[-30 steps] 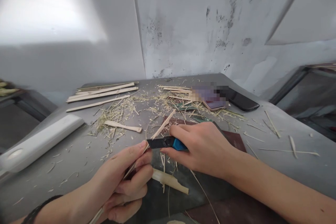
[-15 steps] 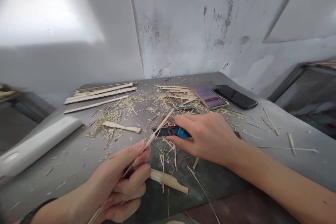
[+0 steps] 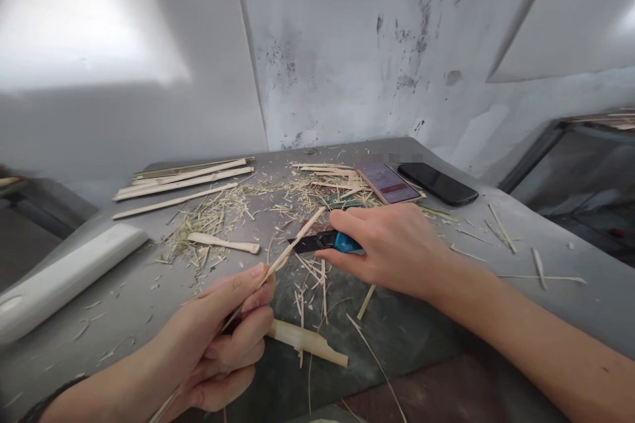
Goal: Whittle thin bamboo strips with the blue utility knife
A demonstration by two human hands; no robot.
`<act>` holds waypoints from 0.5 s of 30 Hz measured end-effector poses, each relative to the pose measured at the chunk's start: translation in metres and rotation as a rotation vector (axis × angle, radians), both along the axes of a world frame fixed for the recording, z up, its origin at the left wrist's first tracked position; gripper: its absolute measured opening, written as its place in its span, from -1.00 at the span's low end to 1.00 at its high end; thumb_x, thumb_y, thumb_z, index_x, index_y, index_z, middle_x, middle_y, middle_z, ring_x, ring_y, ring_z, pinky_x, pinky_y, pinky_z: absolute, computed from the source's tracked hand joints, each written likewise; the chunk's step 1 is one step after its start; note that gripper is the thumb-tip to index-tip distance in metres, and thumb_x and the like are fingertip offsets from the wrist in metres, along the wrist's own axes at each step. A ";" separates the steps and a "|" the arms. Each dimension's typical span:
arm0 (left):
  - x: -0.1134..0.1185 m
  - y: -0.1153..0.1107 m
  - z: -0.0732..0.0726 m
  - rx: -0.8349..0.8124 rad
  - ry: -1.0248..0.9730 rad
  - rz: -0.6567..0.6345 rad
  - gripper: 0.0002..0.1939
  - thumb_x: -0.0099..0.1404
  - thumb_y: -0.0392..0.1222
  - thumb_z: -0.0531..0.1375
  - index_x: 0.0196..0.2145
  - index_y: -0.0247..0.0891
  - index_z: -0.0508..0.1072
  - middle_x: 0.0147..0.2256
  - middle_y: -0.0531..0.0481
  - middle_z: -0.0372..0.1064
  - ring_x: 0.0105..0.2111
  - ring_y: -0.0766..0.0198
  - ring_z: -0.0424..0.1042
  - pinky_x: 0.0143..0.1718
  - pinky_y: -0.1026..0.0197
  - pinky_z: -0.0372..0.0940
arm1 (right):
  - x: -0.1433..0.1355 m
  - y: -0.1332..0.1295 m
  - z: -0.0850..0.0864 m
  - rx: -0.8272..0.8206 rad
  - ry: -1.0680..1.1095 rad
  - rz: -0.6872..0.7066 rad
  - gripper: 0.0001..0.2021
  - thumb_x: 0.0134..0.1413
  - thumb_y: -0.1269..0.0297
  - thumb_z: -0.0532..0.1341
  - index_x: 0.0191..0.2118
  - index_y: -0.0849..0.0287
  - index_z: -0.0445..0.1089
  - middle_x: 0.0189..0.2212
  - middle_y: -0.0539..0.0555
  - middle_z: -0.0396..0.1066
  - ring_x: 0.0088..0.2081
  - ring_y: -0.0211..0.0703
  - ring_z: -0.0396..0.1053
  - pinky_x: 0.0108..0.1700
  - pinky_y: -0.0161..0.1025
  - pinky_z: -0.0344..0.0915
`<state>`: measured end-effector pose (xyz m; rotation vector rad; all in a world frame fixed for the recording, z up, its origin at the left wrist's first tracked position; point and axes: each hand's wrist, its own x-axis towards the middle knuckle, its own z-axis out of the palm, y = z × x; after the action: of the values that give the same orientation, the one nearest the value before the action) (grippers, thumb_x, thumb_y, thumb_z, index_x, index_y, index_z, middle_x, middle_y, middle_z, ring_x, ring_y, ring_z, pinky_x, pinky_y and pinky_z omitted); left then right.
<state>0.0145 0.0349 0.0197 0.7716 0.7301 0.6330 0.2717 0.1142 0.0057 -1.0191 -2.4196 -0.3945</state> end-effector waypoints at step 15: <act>-0.004 0.000 -0.009 0.149 0.278 0.043 -0.50 0.48 0.29 0.07 -0.44 -0.13 0.16 -0.69 0.32 -0.06 -0.80 0.52 -0.21 -0.82 0.47 0.02 | -0.006 -0.009 0.001 -0.275 0.006 0.063 -0.44 0.47 -0.27 -0.09 -0.17 0.09 0.41 -0.55 -0.04 0.44 -0.51 -0.14 0.42 -0.44 -0.21 -0.01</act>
<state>0.0101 0.0353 0.0109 0.9964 0.9636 0.6310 0.2655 0.1052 0.0071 -1.0497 -2.5408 -0.0359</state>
